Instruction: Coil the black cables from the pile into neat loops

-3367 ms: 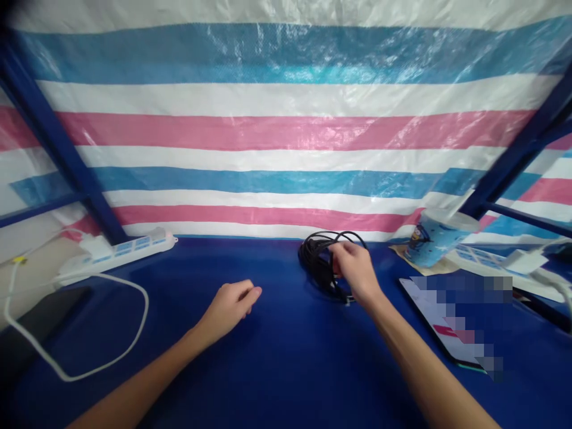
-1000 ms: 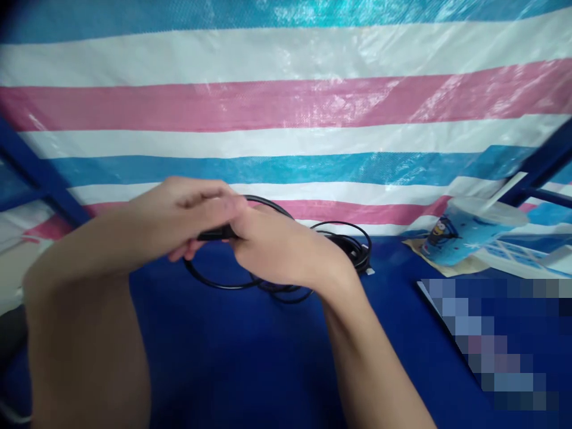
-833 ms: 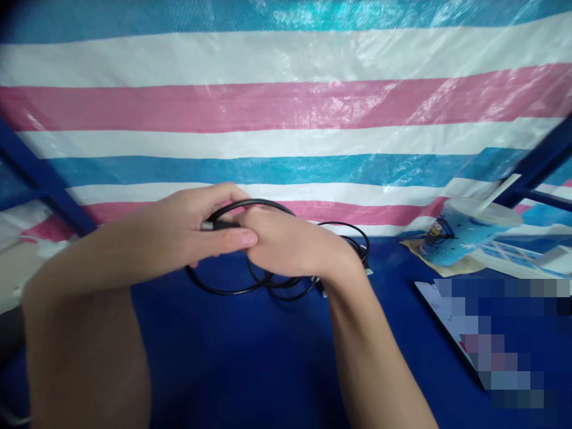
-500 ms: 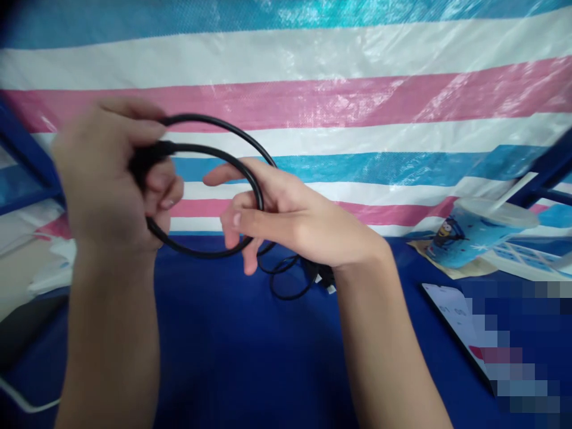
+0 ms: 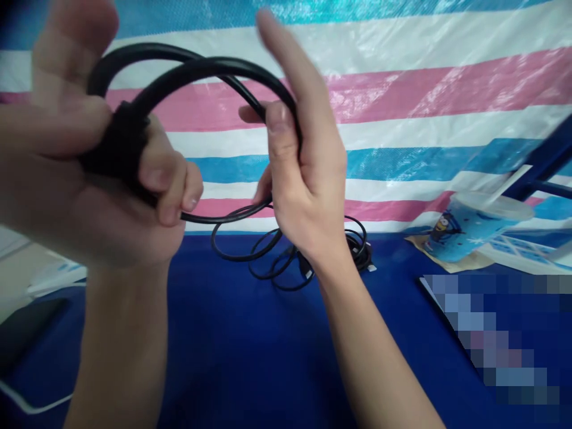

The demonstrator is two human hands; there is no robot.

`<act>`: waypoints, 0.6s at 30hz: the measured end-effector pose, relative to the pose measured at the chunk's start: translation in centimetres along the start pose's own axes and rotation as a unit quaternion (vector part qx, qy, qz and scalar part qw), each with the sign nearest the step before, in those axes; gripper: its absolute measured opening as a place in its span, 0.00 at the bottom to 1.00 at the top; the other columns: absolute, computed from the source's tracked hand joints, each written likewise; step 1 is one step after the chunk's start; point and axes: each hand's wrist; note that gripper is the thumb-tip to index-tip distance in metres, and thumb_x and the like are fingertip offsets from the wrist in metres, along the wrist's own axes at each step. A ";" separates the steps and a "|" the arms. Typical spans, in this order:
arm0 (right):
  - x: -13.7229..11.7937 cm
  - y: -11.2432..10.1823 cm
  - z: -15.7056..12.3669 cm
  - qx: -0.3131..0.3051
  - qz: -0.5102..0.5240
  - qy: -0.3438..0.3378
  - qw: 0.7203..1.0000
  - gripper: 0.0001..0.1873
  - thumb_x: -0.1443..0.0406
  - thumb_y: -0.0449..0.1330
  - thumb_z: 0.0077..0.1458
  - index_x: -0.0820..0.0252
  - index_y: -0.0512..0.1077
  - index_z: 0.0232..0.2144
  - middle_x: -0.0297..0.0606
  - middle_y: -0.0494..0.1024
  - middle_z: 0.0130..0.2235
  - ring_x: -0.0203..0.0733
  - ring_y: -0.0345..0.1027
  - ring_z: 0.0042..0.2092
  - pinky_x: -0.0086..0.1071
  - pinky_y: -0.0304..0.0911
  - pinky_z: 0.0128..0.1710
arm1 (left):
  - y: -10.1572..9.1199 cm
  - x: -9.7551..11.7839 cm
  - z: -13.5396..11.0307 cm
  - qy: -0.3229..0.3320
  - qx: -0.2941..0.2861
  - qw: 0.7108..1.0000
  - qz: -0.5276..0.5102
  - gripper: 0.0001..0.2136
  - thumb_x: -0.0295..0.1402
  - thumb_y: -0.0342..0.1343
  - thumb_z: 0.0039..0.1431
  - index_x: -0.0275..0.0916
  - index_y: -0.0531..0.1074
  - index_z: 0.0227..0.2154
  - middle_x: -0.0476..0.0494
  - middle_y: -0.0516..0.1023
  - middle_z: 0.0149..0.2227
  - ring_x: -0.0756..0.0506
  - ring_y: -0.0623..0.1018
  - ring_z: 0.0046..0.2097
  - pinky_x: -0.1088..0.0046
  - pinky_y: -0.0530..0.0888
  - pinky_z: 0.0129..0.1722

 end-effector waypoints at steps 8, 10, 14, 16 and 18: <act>-0.9 -4.2 1.3 -0.227 -0.109 -0.015 0.968 0.14 0.65 0.52 0.64 0.58 0.71 0.50 0.36 0.74 0.30 0.39 0.69 0.30 0.32 0.65 0.32 | -2.6 -1.5 0.6 -0.187 -0.227 0.926 0.235 0.16 0.22 0.59 0.47 0.40 0.74 0.41 0.54 0.69 0.19 0.54 0.67 0.16 0.79 0.62 0.14; -1.7 -4.2 1.3 -0.335 -0.144 -0.024 0.931 0.13 0.67 0.51 0.64 0.60 0.73 0.46 0.35 0.73 0.28 0.39 0.68 0.29 0.32 0.63 0.30 | -2.3 -1.9 0.5 -0.231 -0.279 0.892 0.271 0.07 0.22 0.58 0.48 0.38 0.75 0.30 0.55 0.65 0.16 0.55 0.65 0.15 0.81 0.57 0.13; -2.3 -2.7 0.8 -0.309 -0.105 0.000 0.945 0.16 0.71 0.50 0.63 0.58 0.69 0.51 0.32 0.73 0.31 0.36 0.67 0.30 0.29 0.61 0.29 | -1.3 -2.4 0.3 -0.212 -0.192 0.943 0.173 0.07 0.18 0.53 0.46 0.37 0.69 0.23 0.59 0.57 0.13 0.59 0.55 0.13 0.84 0.50 0.12; -2.2 -1.6 0.6 -0.232 -0.011 0.028 0.972 0.18 0.69 0.51 0.63 0.60 0.65 0.55 0.32 0.71 0.31 0.34 0.65 0.29 0.27 0.61 0.27 | -1.1 -2.1 0.5 -0.218 -0.088 0.968 0.087 0.09 0.16 0.53 0.46 0.38 0.68 0.24 0.60 0.53 0.12 0.59 0.50 0.12 0.83 0.49 0.11; -2.0 -0.4 0.4 -0.169 0.125 0.074 0.975 0.17 0.66 0.52 0.64 0.61 0.63 0.54 0.31 0.68 0.29 0.32 0.62 0.24 0.27 0.59 0.21 | -1.2 -1.7 0.8 -0.221 0.015 0.975 0.011 0.11 0.17 0.53 0.48 0.39 0.62 0.20 0.61 0.47 0.12 0.59 0.47 0.13 0.81 0.49 0.12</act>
Point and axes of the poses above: each hand's wrist, its own z-axis towards the middle knuckle, its own y-axis out of the palm, x = y × z
